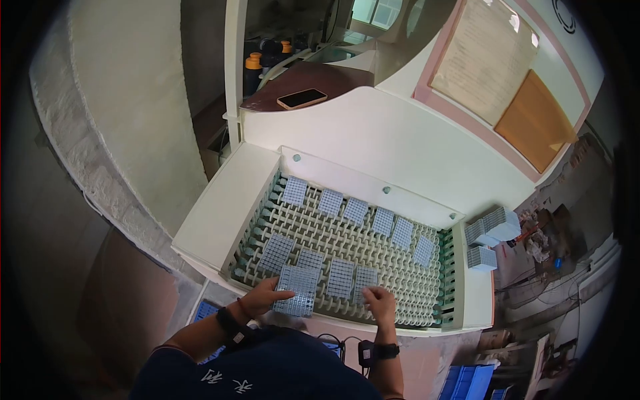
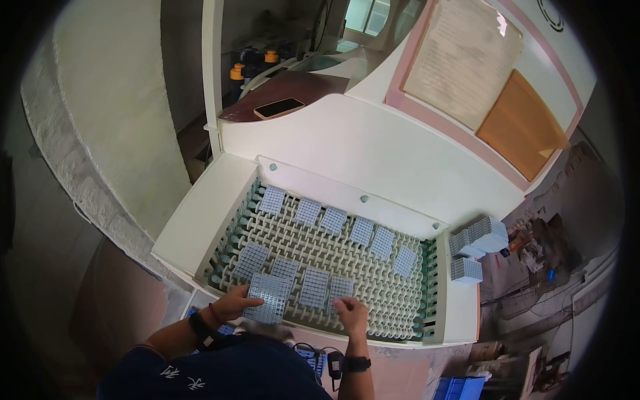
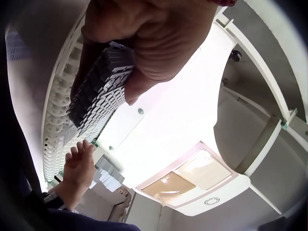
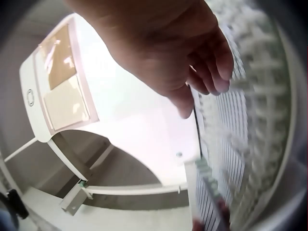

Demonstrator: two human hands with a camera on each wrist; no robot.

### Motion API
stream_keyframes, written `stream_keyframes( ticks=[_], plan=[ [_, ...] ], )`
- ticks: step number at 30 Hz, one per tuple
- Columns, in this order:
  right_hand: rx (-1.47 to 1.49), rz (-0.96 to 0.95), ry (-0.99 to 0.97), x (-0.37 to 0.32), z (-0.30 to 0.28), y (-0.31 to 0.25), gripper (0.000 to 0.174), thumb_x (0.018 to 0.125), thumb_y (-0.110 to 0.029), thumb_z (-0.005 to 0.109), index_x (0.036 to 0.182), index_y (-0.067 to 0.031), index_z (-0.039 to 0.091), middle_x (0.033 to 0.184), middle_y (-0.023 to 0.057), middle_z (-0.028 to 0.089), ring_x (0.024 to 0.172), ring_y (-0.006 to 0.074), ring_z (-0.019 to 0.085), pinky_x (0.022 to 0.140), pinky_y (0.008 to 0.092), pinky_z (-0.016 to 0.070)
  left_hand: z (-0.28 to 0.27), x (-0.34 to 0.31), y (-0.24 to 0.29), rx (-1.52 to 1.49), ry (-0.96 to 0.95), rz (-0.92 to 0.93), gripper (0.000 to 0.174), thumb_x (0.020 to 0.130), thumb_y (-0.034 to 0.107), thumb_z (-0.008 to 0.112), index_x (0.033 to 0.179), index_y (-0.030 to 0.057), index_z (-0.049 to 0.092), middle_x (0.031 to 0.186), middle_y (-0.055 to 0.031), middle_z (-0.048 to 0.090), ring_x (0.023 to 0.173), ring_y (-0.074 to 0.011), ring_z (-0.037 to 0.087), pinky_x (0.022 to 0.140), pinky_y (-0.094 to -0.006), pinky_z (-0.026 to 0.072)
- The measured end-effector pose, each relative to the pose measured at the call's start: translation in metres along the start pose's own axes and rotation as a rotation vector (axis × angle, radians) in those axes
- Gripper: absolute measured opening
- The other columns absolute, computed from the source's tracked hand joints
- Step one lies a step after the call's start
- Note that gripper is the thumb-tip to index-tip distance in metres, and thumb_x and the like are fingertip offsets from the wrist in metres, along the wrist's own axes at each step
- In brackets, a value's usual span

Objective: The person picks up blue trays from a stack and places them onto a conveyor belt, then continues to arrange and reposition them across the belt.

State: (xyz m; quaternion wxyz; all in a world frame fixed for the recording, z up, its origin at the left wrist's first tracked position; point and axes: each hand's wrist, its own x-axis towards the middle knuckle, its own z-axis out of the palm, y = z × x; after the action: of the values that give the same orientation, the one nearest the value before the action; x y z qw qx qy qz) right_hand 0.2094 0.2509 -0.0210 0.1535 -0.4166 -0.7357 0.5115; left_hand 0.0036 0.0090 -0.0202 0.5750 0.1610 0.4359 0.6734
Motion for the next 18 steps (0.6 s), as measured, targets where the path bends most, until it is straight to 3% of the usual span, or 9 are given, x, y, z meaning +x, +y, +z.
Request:
stream_keyframes(
  ticks=[3,6,8,10,12,14,16,17,18],
  plan=[
    [0.297,0.015,-0.415,-0.024,0.049,-0.022,0.026,0.081,-0.018,0.066,0.095,0.0033,0.062,0.078,0.0046,0.063,0.062,0.0107,0.059,0.055,0.0218,0.0492,0.009,0.024,-0.012,0.028,-0.058,-0.009,0.036,0.083,0.005,0.06,0.116,-0.0048,0.048,0.107,-0.0109,0.059,0.096,-0.0166,0.058,0.085,-0.0294,0.0467],
    [0.425,0.08,-0.499,-0.023,0.062,-0.01,0.021,0.082,-0.017,0.065,0.091,0.002,0.063,0.078,0.0047,0.063,0.063,0.0101,0.059,0.057,0.0223,0.0507,0.016,0.034,-0.017,0.058,-0.059,-0.026,0.037,0.082,0.007,0.061,0.115,-0.0043,0.048,0.104,-0.0096,0.06,0.094,-0.0167,0.058,0.084,-0.0301,0.0471],
    [0.464,0.107,-0.304,-0.017,0.042,-0.007,0.019,0.083,-0.016,0.063,0.086,0.0031,0.062,0.075,0.0044,0.061,0.058,0.0091,0.057,0.052,0.0219,0.0502,0.018,0.033,-0.013,0.108,-0.076,-0.013,0.038,0.084,0.007,0.058,0.118,-0.0036,0.046,0.108,-0.0105,0.058,0.098,-0.0185,0.057,0.085,-0.032,0.0471],
    [0.487,0.082,-0.097,0.0,0.007,0.017,0.02,0.084,-0.014,0.061,0.083,0.0055,0.061,0.067,0.004,0.059,0.05,0.0086,0.054,0.045,0.0211,0.0476,0.016,0.026,-0.006,-0.19,-0.139,-0.083,0.039,0.086,0.004,0.053,0.122,-0.0031,0.042,0.115,-0.0121,0.054,0.103,-0.0211,0.055,0.089,-0.0349,0.046],
    [0.341,0.015,0.098,0.014,-0.031,0.032,0.022,0.085,-0.016,0.059,0.077,0.0041,0.062,0.061,0.0025,0.057,0.047,0.0066,0.051,0.042,0.0192,0.0443,0.006,0.024,-0.005,-0.255,-0.186,-0.1,0.043,0.087,0.002,0.049,0.127,-0.0015,0.037,0.121,-0.0143,0.05,0.108,-0.0248,0.053,0.092,-0.038,0.0446],
    [0.186,0.034,0.161,0.023,-0.059,0.042,0.021,0.082,-0.017,0.063,0.078,0.0032,0.062,0.061,0.0048,0.059,0.046,0.0123,0.053,0.045,0.0244,0.0457,0.005,0.018,-0.002,-0.267,-0.225,-0.087,0.044,0.086,0.002,0.049,0.128,-0.0017,0.037,0.12,-0.0146,0.05,0.109,-0.0255,0.053,0.093,-0.0392,0.0439],
    [-0.484,-0.117,0.295,0.034,-0.068,0.053,0.02,0.075,-0.018,0.068,0.076,0.0014,0.062,0.061,0.0084,0.061,0.048,0.0223,0.055,0.051,0.0317,0.0474,0.005,0.019,-0.005,-0.253,-0.226,-0.078,0.043,0.085,0.001,0.051,0.126,-0.0022,0.038,0.12,-0.0144,0.051,0.108,-0.0249,0.053,0.092,-0.0378,0.0447],
    [-0.442,-0.152,0.397,0.035,-0.063,0.06,0.026,0.069,-0.023,0.072,0.078,-0.0007,0.061,0.068,0.0113,0.062,0.057,0.0296,0.057,0.058,0.0363,0.0478,0.007,0.02,-0.006,-0.206,-0.198,-0.065,0.042,0.085,0.001,0.052,0.125,-0.0023,0.04,0.118,-0.014,0.052,0.106,-0.0243,0.054,0.091,-0.0369,0.0453],
    [-0.438,-0.153,0.402,0.034,-0.057,0.057,0.026,0.069,-0.023,0.072,0.078,-0.0007,0.061,0.068,0.0113,0.062,0.057,0.0296,0.057,0.058,0.0363,0.0478,0.009,0.02,-0.005,-0.158,-0.171,-0.051,0.041,0.084,0.001,0.053,0.124,-0.0024,0.041,0.116,-0.0135,0.054,0.105,-0.0238,0.055,0.09,-0.036,0.0458]
  ],
)
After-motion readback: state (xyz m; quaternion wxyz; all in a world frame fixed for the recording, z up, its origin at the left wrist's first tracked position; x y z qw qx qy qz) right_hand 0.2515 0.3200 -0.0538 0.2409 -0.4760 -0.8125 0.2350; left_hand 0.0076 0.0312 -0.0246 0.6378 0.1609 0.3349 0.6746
